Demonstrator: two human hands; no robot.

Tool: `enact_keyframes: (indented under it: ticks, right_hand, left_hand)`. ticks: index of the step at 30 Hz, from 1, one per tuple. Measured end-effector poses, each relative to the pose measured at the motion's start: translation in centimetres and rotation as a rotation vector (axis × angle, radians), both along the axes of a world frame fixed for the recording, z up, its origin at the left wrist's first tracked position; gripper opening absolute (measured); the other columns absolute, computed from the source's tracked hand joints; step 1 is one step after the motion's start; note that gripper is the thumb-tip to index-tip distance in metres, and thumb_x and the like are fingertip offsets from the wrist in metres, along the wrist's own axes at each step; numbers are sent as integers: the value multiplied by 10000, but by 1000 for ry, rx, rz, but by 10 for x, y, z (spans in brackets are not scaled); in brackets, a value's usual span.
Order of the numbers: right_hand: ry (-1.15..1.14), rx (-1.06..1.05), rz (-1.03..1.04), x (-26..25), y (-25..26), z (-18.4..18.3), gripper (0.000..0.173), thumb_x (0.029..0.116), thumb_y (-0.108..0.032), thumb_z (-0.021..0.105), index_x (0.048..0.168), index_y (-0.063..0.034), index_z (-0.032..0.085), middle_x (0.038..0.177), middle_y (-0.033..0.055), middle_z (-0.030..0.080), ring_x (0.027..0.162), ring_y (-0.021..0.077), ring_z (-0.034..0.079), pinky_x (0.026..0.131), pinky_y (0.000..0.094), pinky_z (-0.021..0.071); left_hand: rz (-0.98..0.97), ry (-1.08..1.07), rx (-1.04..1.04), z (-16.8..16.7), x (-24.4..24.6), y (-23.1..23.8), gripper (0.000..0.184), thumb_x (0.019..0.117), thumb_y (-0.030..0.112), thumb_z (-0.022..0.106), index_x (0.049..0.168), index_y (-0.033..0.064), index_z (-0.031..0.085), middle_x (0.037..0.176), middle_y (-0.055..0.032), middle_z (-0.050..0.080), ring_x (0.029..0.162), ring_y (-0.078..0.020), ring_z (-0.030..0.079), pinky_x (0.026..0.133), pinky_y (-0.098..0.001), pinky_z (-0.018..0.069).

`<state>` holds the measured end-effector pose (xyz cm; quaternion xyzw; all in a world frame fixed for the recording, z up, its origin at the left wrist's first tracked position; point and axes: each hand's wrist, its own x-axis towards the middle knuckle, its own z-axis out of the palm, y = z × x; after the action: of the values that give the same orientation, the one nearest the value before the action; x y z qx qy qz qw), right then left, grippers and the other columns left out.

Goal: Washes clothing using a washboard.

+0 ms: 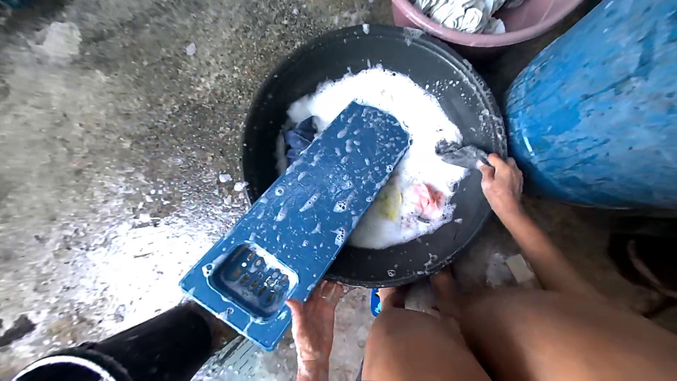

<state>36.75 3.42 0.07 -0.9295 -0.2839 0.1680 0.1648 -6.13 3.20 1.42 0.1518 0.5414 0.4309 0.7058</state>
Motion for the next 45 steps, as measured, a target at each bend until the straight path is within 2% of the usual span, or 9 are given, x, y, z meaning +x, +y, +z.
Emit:
enact_keyframes:
  ticks: [8,13,21,25,29,33,38,43,45]
  right_hand:
    - [-59,22,77,16,9,-3,305,1076,-166,513,1279,23,640,1209,363,617,1144,547,610,959,673,478]
    - [-92,-48,133,41,42,-2,330,1079,-178,492,1334,-18,627,1270,358,606,1201,541,592,998,658,469]
    - [-155,-73,251,75,94,0,324,1069,-174,517,1348,-53,627,1402,359,503,1241,532,564,1007,641,473]
    - [-238,200,412,75,103,5,258,981,-180,608,1157,-43,739,1602,276,331,1475,490,286,1131,675,263]
    - [-99,332,452,31,113,33,291,1006,-173,571,1147,37,714,1479,238,498,1382,402,455,1147,546,366]
    - [3,401,527,-13,121,78,319,1027,-161,543,1138,102,688,1280,286,607,1200,386,597,1047,497,460]
    - [308,460,573,-47,133,132,306,1040,-215,548,1100,49,689,1261,207,586,1084,254,643,921,429,565]
    - [617,666,709,-99,136,170,288,1022,-158,570,1198,45,674,1332,157,588,1186,173,609,991,340,544]
    - [564,749,804,-125,139,167,263,1001,-131,590,1159,51,696,1308,162,626,1177,176,623,994,333,534]
  left_hand:
    - [-23,247,76,5,-15,112,759,1017,689,115,1487,128,317,1235,-37,581,1091,-135,614,896,-368,557]
    - [-163,458,141,-6,7,161,621,1102,524,197,1486,87,411,1341,-96,616,1196,-179,627,995,-428,543]
    - [128,772,107,-18,55,91,606,1126,430,235,1330,-55,536,1241,-178,631,1116,-152,648,975,-377,531]
    - [95,601,21,-10,61,38,603,1118,457,202,1461,1,397,1276,-136,597,1094,-124,643,917,-371,563]
    - [-236,506,-33,11,35,4,516,1130,342,270,1366,-82,444,1026,-117,649,867,-121,680,787,-324,595]
    - [-825,538,61,72,-1,8,390,1069,170,478,1368,-72,539,1169,-147,705,995,-151,712,918,-321,573]
    - [-642,617,453,110,12,65,393,1055,251,461,1307,-21,592,1201,-95,691,1074,-134,681,930,-328,566]
    - [-427,118,189,102,91,126,622,1077,555,339,1568,173,347,1552,-131,411,1359,-345,490,1016,-571,487]
    - [-462,-45,158,103,113,141,755,1022,699,269,1577,192,334,1558,-106,428,1365,-311,492,1046,-545,479]
